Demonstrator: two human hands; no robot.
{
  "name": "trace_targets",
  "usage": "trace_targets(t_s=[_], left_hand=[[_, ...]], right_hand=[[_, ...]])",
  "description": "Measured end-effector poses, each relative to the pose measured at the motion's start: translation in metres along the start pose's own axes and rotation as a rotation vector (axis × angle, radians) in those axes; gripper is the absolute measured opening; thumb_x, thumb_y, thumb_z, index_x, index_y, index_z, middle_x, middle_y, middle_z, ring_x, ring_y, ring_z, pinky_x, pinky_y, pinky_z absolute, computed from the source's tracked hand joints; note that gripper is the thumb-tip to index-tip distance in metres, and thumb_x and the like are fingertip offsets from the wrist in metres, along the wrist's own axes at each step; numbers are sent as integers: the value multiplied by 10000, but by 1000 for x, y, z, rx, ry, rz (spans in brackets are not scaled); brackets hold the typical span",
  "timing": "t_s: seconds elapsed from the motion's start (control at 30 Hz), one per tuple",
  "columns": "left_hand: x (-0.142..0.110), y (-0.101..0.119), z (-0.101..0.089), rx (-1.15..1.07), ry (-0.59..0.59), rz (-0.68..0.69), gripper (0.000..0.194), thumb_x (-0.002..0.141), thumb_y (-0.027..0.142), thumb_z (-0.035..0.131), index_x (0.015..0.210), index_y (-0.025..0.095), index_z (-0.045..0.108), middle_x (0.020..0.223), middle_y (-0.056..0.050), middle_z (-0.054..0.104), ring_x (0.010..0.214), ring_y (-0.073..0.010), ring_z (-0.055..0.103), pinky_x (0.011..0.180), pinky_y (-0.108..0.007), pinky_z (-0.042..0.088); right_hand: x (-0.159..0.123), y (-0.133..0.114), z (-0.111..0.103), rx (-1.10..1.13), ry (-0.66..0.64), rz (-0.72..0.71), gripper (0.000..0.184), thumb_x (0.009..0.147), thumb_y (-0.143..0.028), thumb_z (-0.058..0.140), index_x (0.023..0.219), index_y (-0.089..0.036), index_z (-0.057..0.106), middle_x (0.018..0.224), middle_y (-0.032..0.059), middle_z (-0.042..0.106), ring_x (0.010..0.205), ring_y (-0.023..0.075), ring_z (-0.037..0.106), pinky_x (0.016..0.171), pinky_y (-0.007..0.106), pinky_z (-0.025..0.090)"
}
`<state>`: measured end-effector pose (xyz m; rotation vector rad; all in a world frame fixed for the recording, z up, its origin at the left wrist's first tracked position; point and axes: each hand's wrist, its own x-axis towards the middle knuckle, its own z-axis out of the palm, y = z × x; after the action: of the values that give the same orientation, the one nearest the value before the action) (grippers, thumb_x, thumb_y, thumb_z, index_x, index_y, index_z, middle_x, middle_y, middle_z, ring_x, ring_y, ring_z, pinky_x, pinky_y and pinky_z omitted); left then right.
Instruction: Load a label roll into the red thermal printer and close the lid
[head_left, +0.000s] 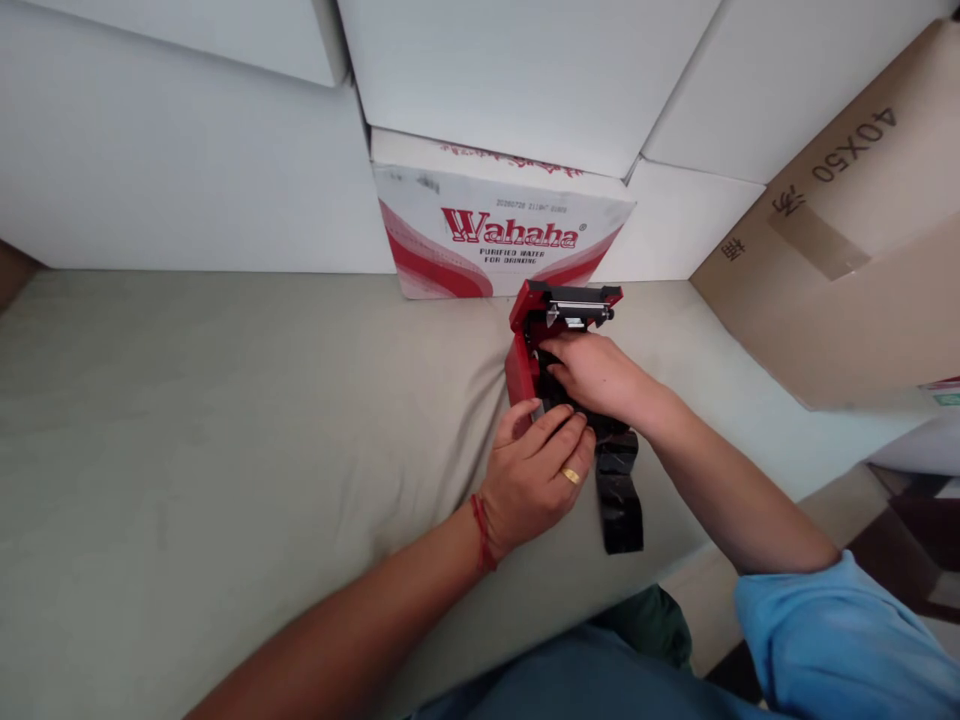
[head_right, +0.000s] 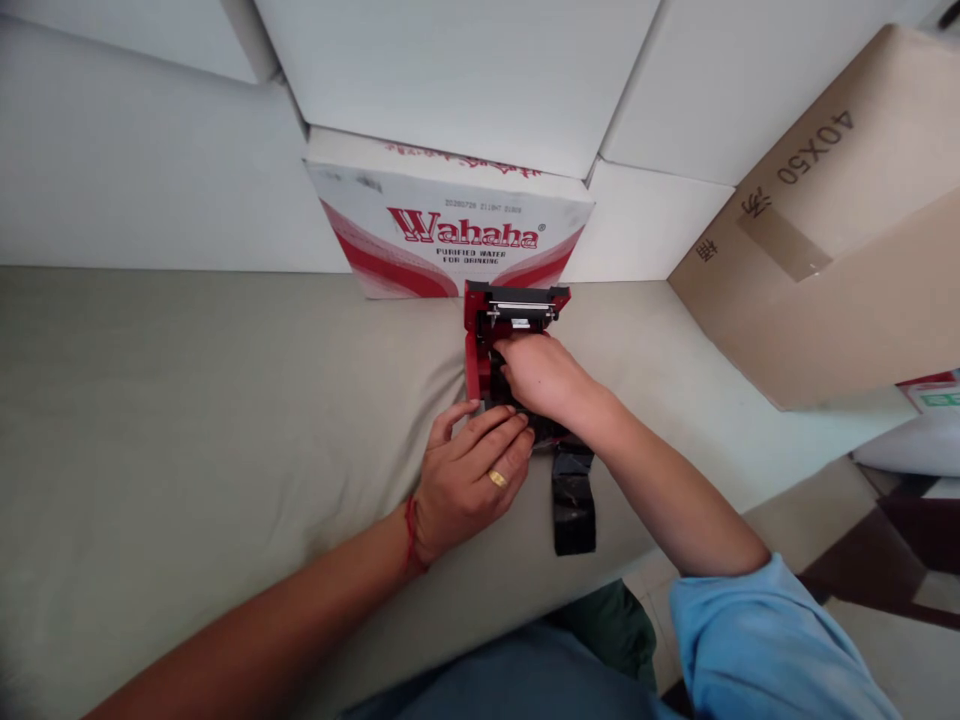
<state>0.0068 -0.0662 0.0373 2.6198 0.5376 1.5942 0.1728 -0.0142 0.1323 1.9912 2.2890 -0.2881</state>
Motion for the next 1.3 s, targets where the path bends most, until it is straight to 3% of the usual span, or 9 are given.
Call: trace_targets(t_s=[0.1, 0.17, 0.3, 0.4, 0.57, 0.77, 0.93, 1.13, 1.3], left_hand=[[0, 0, -1, 7, -1, 0, 235, 990, 98, 678, 1184, 222, 726, 1156, -87, 876, 1128, -259, 824, 1119, -517, 551], [0, 0, -1, -7, -7, -4, 230, 992, 94, 683, 1183, 214, 725, 1156, -89, 877, 1135, -260, 824, 1136, -522, 547], [-1, -1, -3, -34, -1, 15, 210, 986, 93, 708, 1162, 205, 728, 1119, -85, 879, 1110, -255, 827, 1147, -533, 546], [0, 0, -4, -17, 21, 13, 194, 976, 83, 718, 1126, 206, 737, 1087, -65, 881, 1068, -236, 826, 1148, -531, 548], [1, 1, -5, 11, 37, 21, 147, 965, 88, 730, 1086, 170, 744, 1055, -49, 882, 1033, -221, 822, 1168, -512, 527], [3, 0, -9, 12, 14, 14, 141, 959, 93, 721, 1081, 160, 743, 1037, -51, 884, 1025, -223, 828, 1194, -510, 487], [6, -2, -12, -6, -1, 12, 162, 921, 90, 727, 1065, 163, 728, 1007, -60, 881, 1024, -244, 834, 1213, -523, 461], [7, -2, -16, -61, -37, -2, 176, 899, 121, 711, 1068, 169, 716, 963, -59, 871, 1024, -251, 827, 1256, -543, 435], [3, -25, -23, -107, -29, -95, 373, 1060, 315, 506, 1343, 168, 699, 1268, -142, 837, 1318, -305, 750, 1305, -579, 392]], right_hand=[[-15, 8, -4, 177, 76, -88, 344, 1043, -203, 550, 1274, -153, 800, 1377, 153, 798, 1251, 293, 751, 1088, 413, 555], [-32, 16, -9, 385, 163, -101, 294, 1054, -284, 586, 1167, -181, 837, 1206, 103, 852, 1101, 247, 787, 1015, 378, 589], [-46, 43, -11, 738, 671, 151, 346, 1063, -493, 633, 1096, -218, 840, 925, 46, 845, 670, 154, 669, 683, 314, 567], [-26, 65, 2, 816, 961, 188, 451, 1037, -624, 652, 1227, -245, 806, 1107, 69, 852, 770, 166, 707, 690, 315, 589], [4, 71, 23, 998, 813, 0, 580, 1023, -748, 612, 1332, -290, 788, 1320, 50, 827, 1231, 234, 771, 1105, 422, 617], [-31, 53, 24, 858, 810, -19, 536, 1115, -651, 509, 1085, -270, 886, 1139, 47, 875, 1155, 230, 810, 1112, 424, 623], [-61, 53, 35, 726, 769, -214, 393, 1161, -457, 505, 1233, -296, 857, 1291, 45, 852, 1296, 213, 771, 1196, 452, 573], [-71, 58, 62, 624, 772, -287, 357, 1157, -333, 503, 1243, -294, 848, 1289, 44, 856, 1290, 221, 786, 1211, 492, 571], [-74, 58, 76, 646, 752, -292, 326, 1134, -249, 542, 1280, -289, 831, 1343, 38, 836, 1351, 213, 757, 1229, 477, 557]])
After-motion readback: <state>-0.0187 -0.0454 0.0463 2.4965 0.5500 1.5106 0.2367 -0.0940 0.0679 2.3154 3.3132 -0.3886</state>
